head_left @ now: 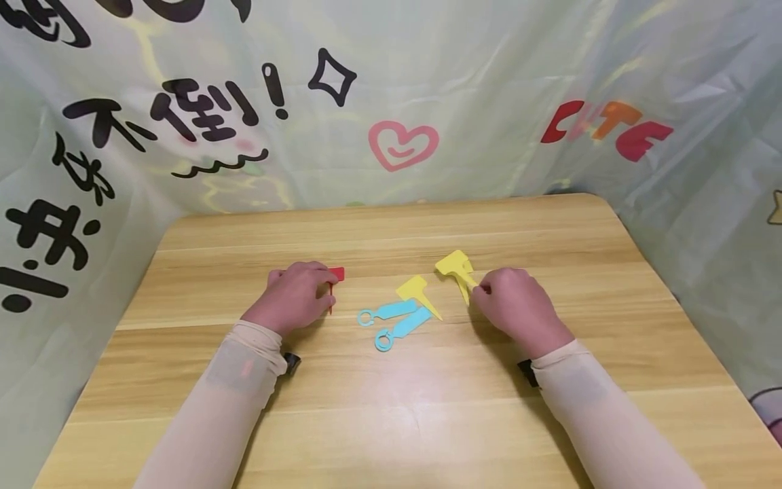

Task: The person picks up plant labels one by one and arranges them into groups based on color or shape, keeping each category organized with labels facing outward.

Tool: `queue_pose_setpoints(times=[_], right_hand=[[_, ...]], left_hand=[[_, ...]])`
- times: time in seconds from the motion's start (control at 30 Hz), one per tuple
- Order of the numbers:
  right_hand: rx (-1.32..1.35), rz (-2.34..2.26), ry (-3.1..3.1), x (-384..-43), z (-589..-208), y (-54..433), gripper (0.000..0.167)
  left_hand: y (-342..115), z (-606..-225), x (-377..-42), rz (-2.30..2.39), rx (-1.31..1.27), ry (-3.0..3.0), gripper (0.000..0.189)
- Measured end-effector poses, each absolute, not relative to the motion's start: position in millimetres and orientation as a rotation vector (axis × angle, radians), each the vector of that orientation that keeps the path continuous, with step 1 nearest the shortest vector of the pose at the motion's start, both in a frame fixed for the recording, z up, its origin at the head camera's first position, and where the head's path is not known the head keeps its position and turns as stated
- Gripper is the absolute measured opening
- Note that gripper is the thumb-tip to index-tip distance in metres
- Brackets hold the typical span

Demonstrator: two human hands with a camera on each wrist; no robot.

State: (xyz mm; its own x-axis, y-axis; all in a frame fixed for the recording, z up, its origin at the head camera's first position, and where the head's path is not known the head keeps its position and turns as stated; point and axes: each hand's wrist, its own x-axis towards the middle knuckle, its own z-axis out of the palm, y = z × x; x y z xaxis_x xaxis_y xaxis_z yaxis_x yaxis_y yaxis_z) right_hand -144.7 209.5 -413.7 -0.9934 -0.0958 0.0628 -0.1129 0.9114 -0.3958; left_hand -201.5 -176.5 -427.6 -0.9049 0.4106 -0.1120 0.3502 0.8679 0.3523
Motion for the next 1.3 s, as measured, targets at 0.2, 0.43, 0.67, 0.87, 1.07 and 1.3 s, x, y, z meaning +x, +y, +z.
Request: queue_pose_setpoints(times=[0.2, 0.43, 0.67, 0.87, 1.07, 1.3], right_hand=[[-0.045, 0.608, -3.059, -140, -411, 228, 0.042], [-0.222, 0.572, -3.171, -137, -409, 235, 0.039], [-0.308, 0.533, -3.317, -146, -408, 232, 0.025], [-0.295, 0.516, -3.358, -151, -408, 228, 0.015], [-0.307, 0.517, -3.363, -152, -408, 227, 0.013], [-0.285, 0.517, -3.354, -152, -407, 225, 0.014]], left_hand=[[-179, -429, -202, 0.492, 0.595, 2.853, 0.010], [-180, -427, -202, 0.503, 0.599, 2.851, 0.013], [-180, -430, -203, 0.509, 0.586, 2.852, 0.012], [-179, -431, -203, 0.512, 0.580, 2.855, 0.010], [-178, -430, -203, 0.519, 0.575, 2.856, 0.027], [-178, -428, -202, 0.519, 0.574, 2.855, 0.020]])
